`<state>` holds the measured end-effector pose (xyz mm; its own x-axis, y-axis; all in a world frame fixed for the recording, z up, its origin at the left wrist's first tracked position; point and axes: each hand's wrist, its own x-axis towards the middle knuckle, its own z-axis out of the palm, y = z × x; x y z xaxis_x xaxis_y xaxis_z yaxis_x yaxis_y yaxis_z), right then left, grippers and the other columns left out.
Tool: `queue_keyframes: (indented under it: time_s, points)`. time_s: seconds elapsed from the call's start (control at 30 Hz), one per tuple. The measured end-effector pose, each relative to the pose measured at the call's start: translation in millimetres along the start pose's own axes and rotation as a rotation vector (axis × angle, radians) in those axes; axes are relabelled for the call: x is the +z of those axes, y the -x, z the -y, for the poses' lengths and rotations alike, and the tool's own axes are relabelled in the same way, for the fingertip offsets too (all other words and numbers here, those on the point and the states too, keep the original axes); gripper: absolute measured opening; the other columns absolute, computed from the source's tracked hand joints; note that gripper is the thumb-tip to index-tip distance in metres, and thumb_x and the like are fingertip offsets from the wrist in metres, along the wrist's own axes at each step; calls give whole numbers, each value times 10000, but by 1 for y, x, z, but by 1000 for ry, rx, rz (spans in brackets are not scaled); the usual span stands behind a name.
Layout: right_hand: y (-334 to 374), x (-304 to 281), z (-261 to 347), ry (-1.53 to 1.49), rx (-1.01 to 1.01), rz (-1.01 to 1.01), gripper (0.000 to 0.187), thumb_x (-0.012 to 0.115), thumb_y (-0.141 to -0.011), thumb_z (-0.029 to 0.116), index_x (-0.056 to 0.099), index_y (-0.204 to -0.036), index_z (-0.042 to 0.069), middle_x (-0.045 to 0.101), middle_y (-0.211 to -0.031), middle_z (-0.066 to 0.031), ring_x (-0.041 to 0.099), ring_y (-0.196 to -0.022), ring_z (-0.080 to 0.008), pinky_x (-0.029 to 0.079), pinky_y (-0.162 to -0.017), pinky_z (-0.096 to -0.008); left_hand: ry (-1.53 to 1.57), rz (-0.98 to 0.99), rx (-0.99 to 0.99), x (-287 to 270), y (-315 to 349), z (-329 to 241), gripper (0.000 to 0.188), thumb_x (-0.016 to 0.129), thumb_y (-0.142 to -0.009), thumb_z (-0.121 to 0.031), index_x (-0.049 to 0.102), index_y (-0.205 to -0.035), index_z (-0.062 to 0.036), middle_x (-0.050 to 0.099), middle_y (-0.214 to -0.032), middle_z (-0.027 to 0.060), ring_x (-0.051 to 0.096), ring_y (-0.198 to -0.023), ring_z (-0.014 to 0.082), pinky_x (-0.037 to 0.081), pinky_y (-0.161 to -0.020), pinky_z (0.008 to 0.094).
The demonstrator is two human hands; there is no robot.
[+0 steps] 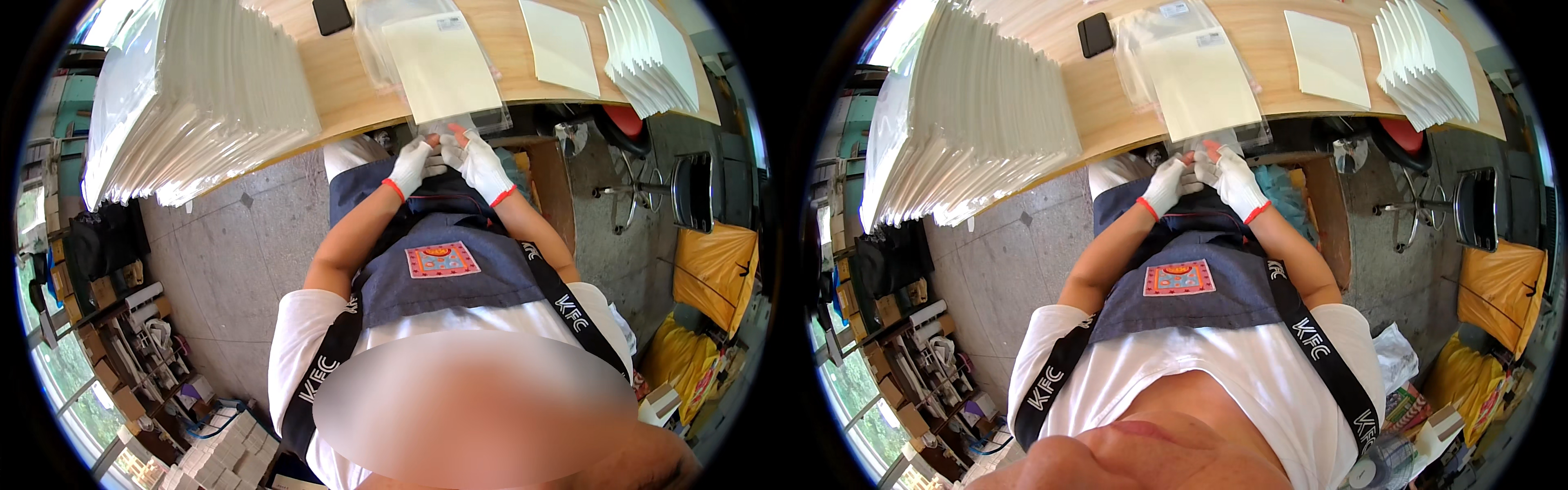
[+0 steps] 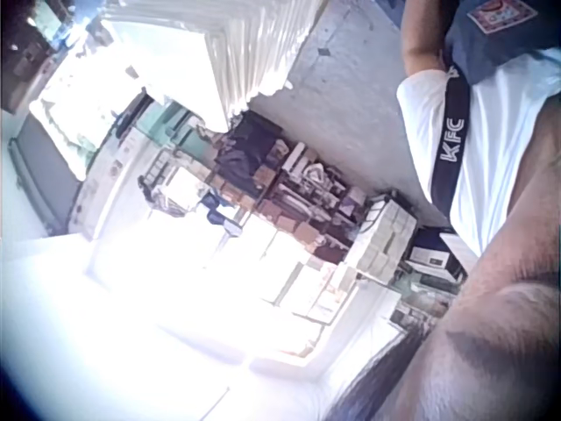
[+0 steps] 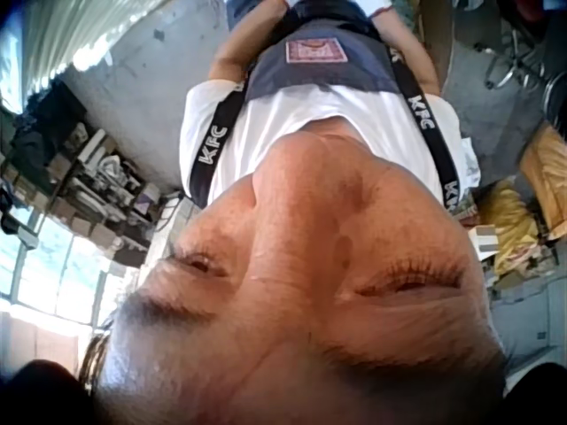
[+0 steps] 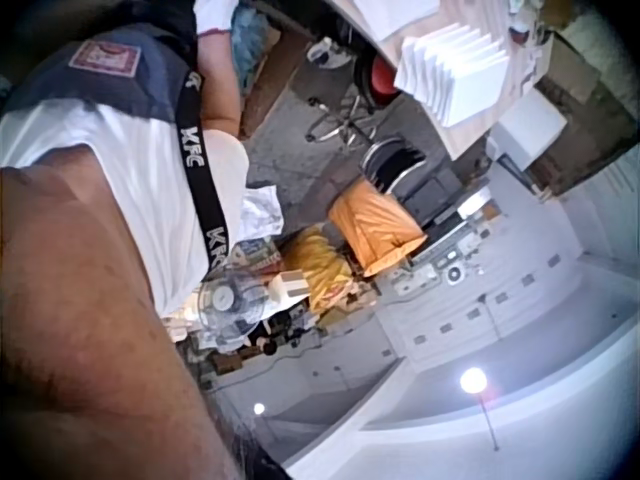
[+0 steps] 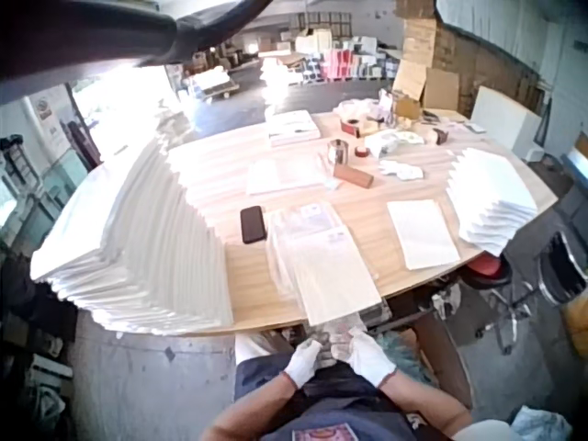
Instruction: The person takes white paper sheets and places them individually into clear plastic bags, peeling the adhesive strips to seal them before stacking them on the table.
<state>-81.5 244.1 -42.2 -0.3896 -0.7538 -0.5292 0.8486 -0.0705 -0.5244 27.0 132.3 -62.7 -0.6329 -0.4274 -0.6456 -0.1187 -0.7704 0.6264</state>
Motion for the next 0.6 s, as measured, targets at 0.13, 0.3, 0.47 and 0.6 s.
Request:
queue_keyframes:
  time_s: [0.13,0.3,0.47,0.6]
  points:
    - [15,33,17,964,-132,79,246,483,-914,223,578,-1113,114,580,-663,2,493,-505,-57,399,-462,-195,-246,-22,169,-36,5,-15,246,516,-896,-203,534,-1036,-2,644,-925,123,648,-684,198,544,-576,288]
    - [-17,34,1,1703,-680,191,167,507,-831,189,554,-980,129,626,-700,-111,615,-589,-244,458,-500,-383,-367,3,145,-38,11,-27,281,452,-905,-144,526,-1098,46,643,-919,132,649,-701,188,545,-605,276]
    - [-34,43,-4,2066,-823,271,158,535,-798,224,529,-918,122,629,-691,-126,622,-596,-281,459,-492,-414,-336,10,187,-44,4,-23,255,434,-888,-116,542,-1045,54,642,-882,130,646,-704,189,546,-608,280]
    - [-5,40,27,1243,-190,264,94,549,-763,119,549,-850,82,603,-634,-68,591,-511,-182,465,-465,-298,-308,-11,181,-41,19,-31,201,450,-871,-113,567,-936,37,647,-857,124,632,-679,169,533,-591,263]
